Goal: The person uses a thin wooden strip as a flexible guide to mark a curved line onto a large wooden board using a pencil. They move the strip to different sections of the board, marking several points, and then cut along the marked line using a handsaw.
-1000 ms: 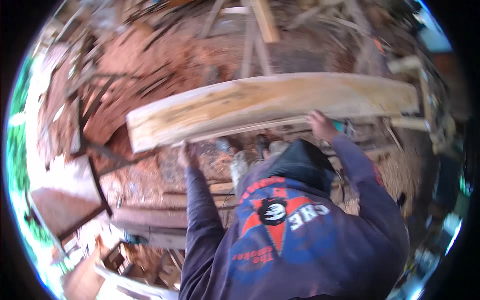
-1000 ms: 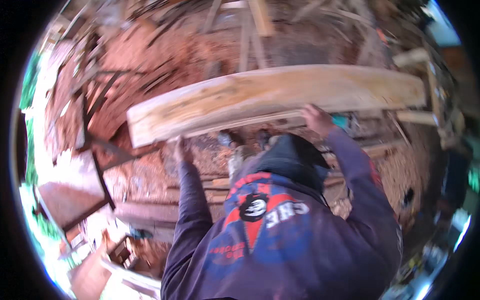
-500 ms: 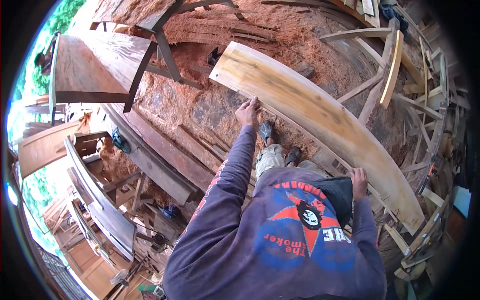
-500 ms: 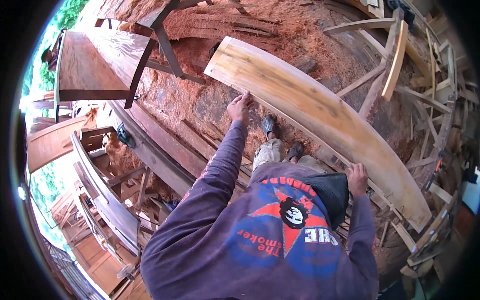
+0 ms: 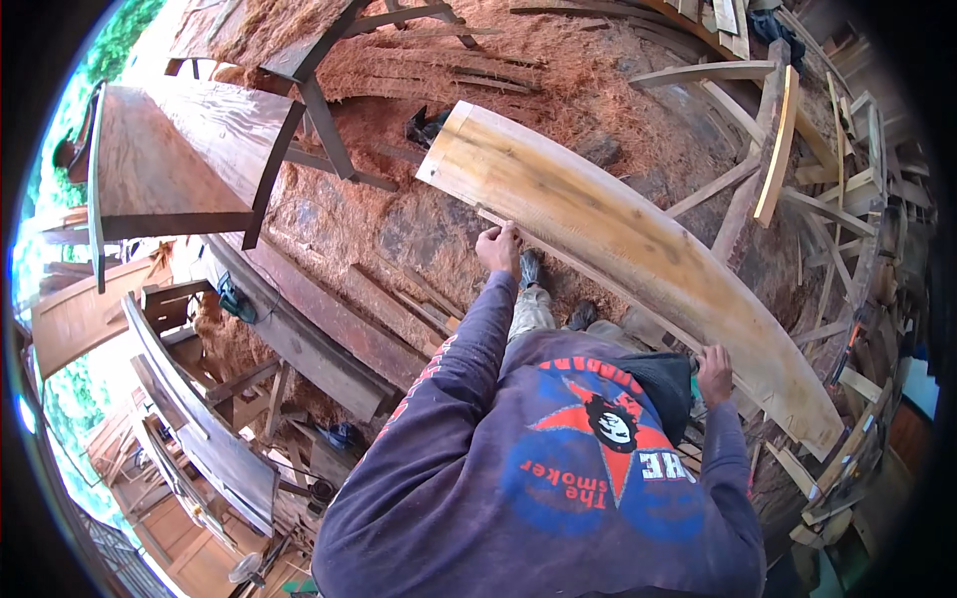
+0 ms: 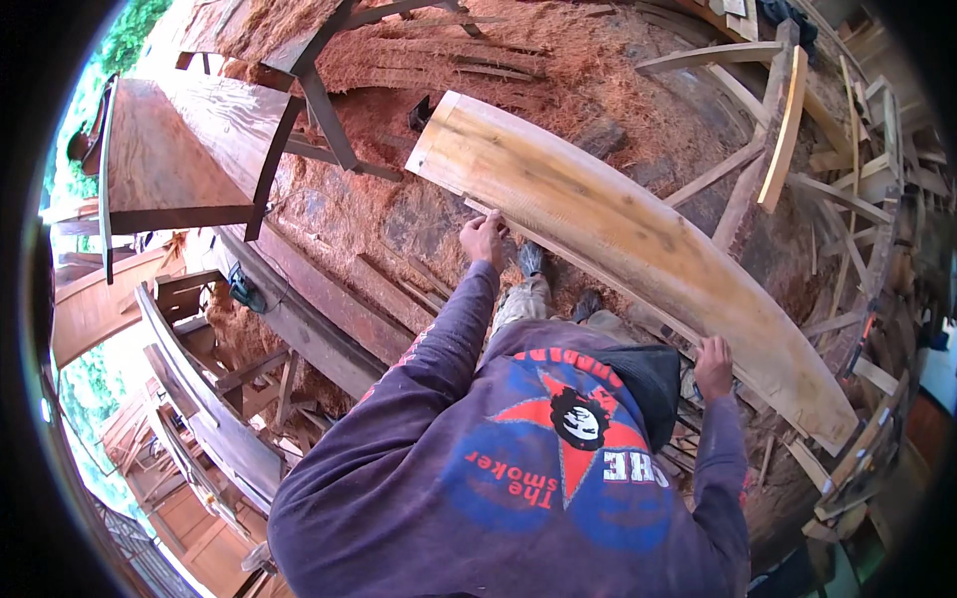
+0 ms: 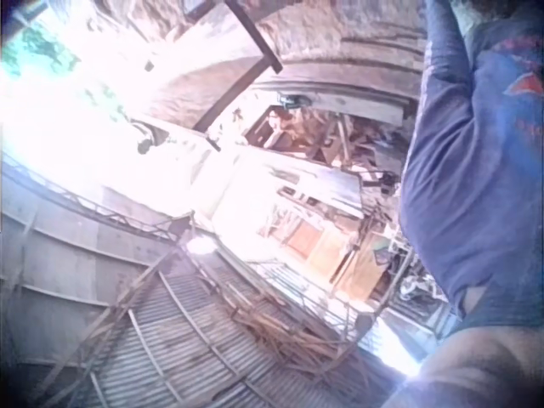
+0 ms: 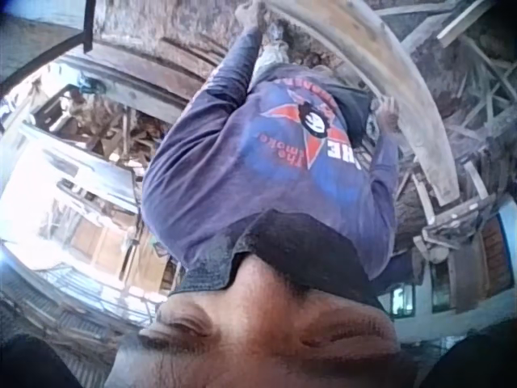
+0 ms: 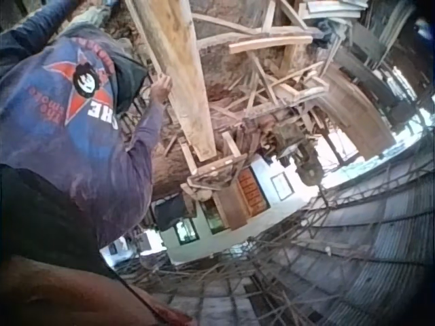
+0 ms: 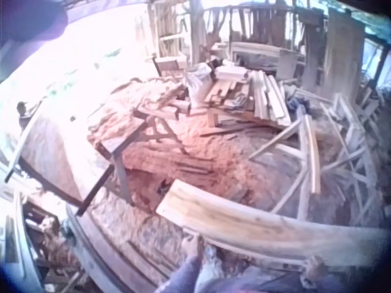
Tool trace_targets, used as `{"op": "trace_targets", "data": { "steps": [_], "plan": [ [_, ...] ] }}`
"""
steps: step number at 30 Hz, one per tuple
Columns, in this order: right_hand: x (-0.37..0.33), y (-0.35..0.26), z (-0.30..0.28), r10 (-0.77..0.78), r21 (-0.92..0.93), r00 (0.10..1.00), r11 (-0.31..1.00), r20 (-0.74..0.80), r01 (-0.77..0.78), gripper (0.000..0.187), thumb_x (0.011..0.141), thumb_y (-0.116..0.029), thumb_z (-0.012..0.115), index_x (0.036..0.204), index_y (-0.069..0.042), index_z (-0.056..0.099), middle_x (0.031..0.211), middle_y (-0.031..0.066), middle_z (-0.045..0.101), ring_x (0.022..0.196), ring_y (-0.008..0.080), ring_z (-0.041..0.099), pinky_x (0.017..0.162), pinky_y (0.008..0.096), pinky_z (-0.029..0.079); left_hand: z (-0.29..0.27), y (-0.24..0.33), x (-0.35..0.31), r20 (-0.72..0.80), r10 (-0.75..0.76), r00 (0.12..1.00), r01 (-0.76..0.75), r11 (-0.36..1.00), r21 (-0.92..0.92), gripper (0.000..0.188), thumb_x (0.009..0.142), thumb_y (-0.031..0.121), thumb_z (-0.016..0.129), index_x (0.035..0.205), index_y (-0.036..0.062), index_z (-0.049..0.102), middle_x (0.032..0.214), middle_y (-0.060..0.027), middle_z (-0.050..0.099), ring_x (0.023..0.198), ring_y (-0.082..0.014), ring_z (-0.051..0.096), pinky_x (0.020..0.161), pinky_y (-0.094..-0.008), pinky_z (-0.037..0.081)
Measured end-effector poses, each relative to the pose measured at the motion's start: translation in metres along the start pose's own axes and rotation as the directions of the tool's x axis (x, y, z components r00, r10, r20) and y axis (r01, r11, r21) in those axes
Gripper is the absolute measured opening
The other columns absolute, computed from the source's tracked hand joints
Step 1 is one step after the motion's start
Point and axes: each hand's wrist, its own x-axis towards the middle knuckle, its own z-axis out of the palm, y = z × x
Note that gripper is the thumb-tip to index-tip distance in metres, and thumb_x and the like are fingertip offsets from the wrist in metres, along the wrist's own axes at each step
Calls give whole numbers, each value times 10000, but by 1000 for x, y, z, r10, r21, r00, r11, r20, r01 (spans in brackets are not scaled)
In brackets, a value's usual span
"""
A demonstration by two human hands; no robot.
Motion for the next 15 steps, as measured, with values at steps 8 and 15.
{"op": "trace_targets", "data": {
  "steps": [8, 15],
  "plan": [
    [-2, 3, 24, 74, 44, 997, 996, -39, -72, 168, 808, -71, 637, 963, -49, 575, 947, 143, 539, 943, 357, 561, 815, 461, 457, 6, 9, 17, -42, -7, 999, 4, 997, -80, 224, 754, 36, 773, 906, -51, 633, 742, -114, 665, 636, -190, 628, 567, -310, 514],
    [-5, 17, 44, 18, -27, 971, 999, -239, -25, 88, 799, -129, 665, 828, -64, 612, 870, 93, 574, 847, 302, 588, 767, 416, 493, 8, 14, 18, 173, -22, 985, 20, 1000, 16, 158, 906, 99, 639, 925, -56, 620, 838, -133, 631, 773, -265, 643, 658, -413, 604]
  ]
}}
